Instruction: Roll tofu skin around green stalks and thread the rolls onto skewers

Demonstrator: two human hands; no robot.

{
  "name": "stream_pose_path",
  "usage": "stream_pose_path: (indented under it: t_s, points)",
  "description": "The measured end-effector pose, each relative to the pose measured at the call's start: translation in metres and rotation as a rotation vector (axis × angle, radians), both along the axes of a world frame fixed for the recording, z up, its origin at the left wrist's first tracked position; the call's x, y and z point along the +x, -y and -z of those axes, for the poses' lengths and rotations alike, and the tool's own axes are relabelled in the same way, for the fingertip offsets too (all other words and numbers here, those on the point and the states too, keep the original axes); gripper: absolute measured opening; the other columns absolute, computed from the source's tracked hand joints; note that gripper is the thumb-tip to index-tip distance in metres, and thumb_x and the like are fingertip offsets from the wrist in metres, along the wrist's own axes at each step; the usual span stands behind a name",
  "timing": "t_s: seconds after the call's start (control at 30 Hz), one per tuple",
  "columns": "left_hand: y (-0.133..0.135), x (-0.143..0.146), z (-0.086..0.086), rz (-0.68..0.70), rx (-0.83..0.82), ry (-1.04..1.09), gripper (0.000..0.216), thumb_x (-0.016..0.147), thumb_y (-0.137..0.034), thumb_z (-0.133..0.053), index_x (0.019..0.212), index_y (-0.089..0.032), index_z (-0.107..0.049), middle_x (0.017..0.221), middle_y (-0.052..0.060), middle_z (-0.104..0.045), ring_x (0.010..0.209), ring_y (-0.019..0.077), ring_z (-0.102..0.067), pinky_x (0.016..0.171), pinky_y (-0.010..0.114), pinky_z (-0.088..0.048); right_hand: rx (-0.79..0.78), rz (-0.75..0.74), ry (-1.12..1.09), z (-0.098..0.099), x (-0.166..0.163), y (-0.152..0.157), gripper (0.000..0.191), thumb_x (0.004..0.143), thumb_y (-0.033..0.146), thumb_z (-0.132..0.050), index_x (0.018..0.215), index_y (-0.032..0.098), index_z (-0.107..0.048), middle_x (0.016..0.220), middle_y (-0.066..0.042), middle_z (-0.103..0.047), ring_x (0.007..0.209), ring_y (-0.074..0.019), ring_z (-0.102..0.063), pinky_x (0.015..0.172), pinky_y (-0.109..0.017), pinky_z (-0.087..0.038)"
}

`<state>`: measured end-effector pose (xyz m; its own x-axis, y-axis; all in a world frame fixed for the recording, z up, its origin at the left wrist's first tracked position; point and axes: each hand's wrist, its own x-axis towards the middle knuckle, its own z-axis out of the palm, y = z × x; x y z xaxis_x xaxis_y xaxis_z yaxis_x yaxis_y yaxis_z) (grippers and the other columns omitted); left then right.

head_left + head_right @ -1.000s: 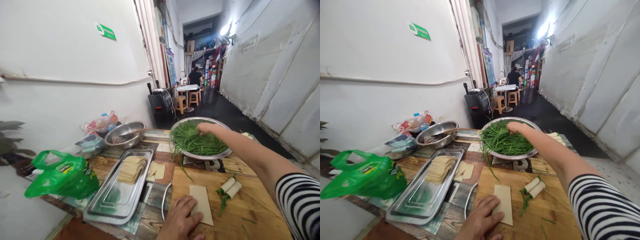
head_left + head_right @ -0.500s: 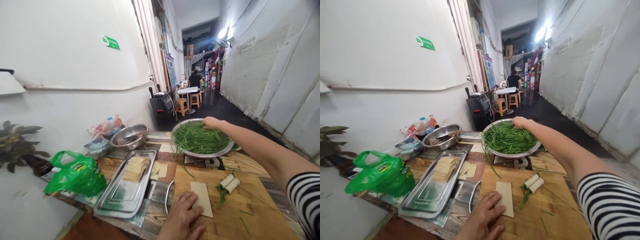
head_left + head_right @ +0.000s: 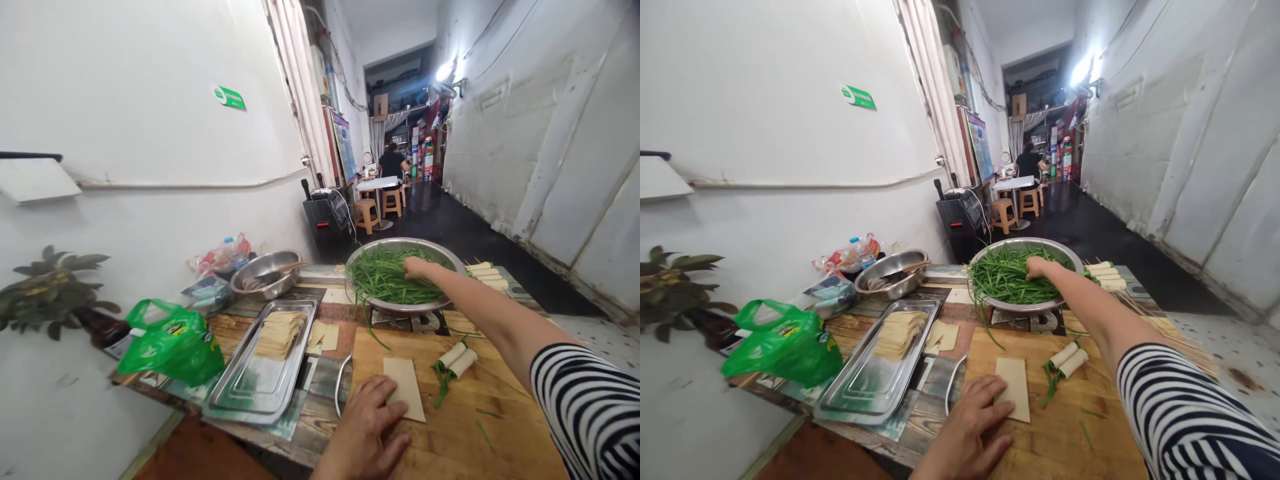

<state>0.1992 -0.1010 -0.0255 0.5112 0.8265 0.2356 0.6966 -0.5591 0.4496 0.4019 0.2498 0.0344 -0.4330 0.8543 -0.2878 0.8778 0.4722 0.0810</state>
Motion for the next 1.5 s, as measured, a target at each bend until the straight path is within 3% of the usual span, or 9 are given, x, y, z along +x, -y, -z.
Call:
stream_pose_path:
  t_s: [0.47, 0.67, 1.03, 1.23, 1.33, 1.5]
  points:
    - [0.000, 0.000, 0.002, -0.006, -0.001, 0.007, 0.040, 0.082, -0.040, -0.064, 0.119, -0.027, -0.062, 0.136, 0.008, -0.053, 0.127, 0.0273, -0.046, 0.109, 0.046, -0.038, -0.101, 0.029, -0.006, -0.007, 0.008, -0.009, 0.036, 0.091, 0.037, -0.057, 0.121, 0.015, -0.057, 0.120, -0.009, -0.058, 0.102, -0.0215, -0.060, 0.085, -0.042, -0.052]
    - [0.000, 0.000, 0.003, -0.010, 0.004, 0.006, 0.040, 0.082, -0.040, -0.064, 0.120, -0.027, -0.062, 0.136, 0.007, -0.053, 0.127, 0.0263, -0.046, 0.109, 0.045, -0.037, -0.065, 0.021, 0.014, -0.006, 0.011, -0.007, 0.036, 0.091, 0.037, -0.057, 0.121, 0.015, -0.056, 0.120, -0.008, -0.058, 0.102, -0.0215, -0.060, 0.085, -0.042, -0.052]
    - [-0.001, 0.001, -0.001, -0.004, 0.018, 0.001, 0.040, 0.082, -0.040, -0.064, 0.119, -0.026, -0.062, 0.135, 0.009, -0.054, 0.126, 0.0277, -0.047, 0.107, 0.047, -0.039, 0.118, -0.076, 0.055, -0.030, 0.012, -0.001, 0.035, 0.091, 0.037, -0.058, 0.118, 0.015, -0.058, 0.118, -0.009, -0.060, 0.101, -0.0202, -0.060, 0.085, -0.041, -0.052]
    - [0.000, 0.000, 0.005, 0.031, 0.222, 0.030, 0.037, 0.083, -0.034, -0.063, 0.118, -0.023, -0.062, 0.125, 0.010, -0.062, 0.127, 0.0288, -0.048, 0.107, 0.052, -0.037, 0.272, -0.124, 0.046, -0.065, 0.015, 0.010, 0.023, 0.084, 0.016, -0.056, 0.099, 0.005, -0.071, 0.103, -0.020, -0.069, 0.100, -0.0256, -0.064, 0.083, -0.030, -0.046]
    - [-0.023, 0.002, -0.006, -0.034, 0.397, 0.017, 0.031, 0.088, -0.028, -0.056, 0.119, -0.025, -0.061, 0.122, 0.009, -0.065, 0.125, 0.0253, -0.051, 0.109, 0.050, -0.036, 0.285, -0.174, 0.042, -0.081, 0.013, 0.027, 0.023, 0.077, 0.012, -0.059, 0.093, 0.006, -0.073, 0.097, -0.020, -0.071, 0.093, -0.0264, -0.067, 0.076, -0.029, -0.045]
    - [-0.117, 0.026, -0.067, -0.265, 0.619, -0.229, 0.038, 0.094, -0.023, -0.045, 0.132, -0.019, -0.053, 0.135, 0.012, -0.057, 0.135, 0.0260, -0.042, 0.114, 0.052, -0.026, 0.251, -0.295, -0.007, -0.097, 0.001, 0.057, 0.017, 0.070, 0.014, -0.063, 0.081, 0.010, -0.075, 0.085, -0.015, -0.073, 0.081, -0.0230, -0.066, 0.070, -0.027, -0.044]
